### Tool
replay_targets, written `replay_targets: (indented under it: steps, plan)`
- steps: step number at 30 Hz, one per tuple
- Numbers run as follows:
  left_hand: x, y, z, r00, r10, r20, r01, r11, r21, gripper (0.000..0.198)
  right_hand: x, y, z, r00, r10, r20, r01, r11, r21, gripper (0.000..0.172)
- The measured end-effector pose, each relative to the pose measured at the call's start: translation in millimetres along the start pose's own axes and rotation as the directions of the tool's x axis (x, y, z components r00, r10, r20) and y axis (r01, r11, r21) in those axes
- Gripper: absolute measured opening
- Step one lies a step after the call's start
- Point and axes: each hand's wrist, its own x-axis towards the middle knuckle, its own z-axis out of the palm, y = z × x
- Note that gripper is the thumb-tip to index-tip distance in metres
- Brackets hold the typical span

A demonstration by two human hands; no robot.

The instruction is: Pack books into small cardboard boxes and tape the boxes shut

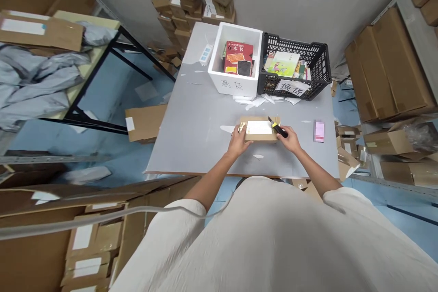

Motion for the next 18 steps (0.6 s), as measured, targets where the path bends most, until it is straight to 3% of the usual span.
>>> replay_targets:
  steps: [9,14,18]
  plan:
    - [24,17,-12.0,0.996,-0.015,0.092,0.022,0.997,-0.075,0.092,4,-2,-18,0.978,0.102,-0.183,-0.094,0.994,0.05,0.06]
    - [44,23,-15.8,0.997,-0.067,0.023,0.071,0.972,-0.223,0.091,19,5,-17,0.946,0.219,-0.24,-0.171,0.964,0.204,0.069]
    - [50,20,-9.8,0.998,-0.07,-0.009,0.063,0.944,-0.325,0.088,19,11,-13,0.949,0.243,-0.203,-0.188,0.948,0.259,0.071]
